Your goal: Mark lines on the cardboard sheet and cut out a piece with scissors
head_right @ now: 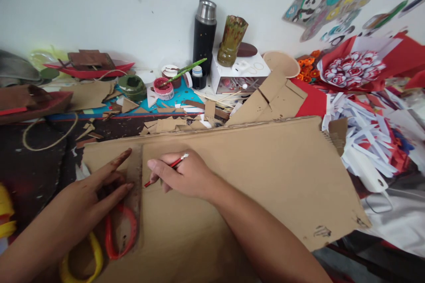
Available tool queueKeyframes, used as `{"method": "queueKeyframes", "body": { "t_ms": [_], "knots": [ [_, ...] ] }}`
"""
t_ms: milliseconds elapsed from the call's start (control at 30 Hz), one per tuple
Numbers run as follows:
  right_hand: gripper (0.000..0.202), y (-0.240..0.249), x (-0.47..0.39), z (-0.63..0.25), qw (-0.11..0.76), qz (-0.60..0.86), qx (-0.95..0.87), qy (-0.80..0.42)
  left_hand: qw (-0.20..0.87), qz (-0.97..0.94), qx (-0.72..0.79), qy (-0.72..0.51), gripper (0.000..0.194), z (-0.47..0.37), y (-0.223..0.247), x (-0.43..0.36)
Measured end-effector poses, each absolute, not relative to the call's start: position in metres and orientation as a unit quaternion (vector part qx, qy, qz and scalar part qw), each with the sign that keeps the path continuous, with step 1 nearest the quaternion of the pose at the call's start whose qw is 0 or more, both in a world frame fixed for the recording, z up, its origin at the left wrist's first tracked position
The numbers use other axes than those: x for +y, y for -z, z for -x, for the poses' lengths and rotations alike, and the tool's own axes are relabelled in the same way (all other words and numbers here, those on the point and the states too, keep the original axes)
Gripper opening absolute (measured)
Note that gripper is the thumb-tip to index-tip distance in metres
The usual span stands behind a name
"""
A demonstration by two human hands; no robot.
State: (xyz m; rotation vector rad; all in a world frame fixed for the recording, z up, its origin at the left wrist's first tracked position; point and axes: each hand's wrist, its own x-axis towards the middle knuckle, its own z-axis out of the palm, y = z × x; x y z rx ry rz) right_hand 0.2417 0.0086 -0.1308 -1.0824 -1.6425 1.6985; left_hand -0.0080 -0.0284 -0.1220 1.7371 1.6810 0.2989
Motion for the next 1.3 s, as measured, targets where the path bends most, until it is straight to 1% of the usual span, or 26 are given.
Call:
{"method": "queueKeyframes", "body": {
  "t_ms": [233,433,767,967,1300],
  "knots": [
    [0.051,0.1315,0.0087,-0.2416,0.269,0.394,-0.609,-0.634,0.350,-0.661,0.652,-0.127,0.087,0.0083,0.1241,-0.0294],
    [0.052,0.1314,0.0083,-0.2418,0.268,0.397,-0.610,-0.632,0.346,-0.677,0.638,-0.127,0.082,0.0100,0.1235,-0.0290],
    [0.050,0.1329,0.0085,-0.2425,0.275,0.393,-0.610,-0.631,0.350,-0.667,0.645,-0.126,0.085,0.0095,0.1242,-0.0296],
    [0.049,0.1324,0.0085,-0.2421,0.277,0.392,-0.607,-0.633,0.347,-0.672,0.641,-0.130,0.082,0.0104,0.1253,-0.0301],
    [0.051,0.1311,0.0083,-0.2415,0.275,0.395,-0.605,-0.635,0.361,-0.648,0.663,-0.101,0.092,0.0068,0.1212,-0.0290]
  ]
}}
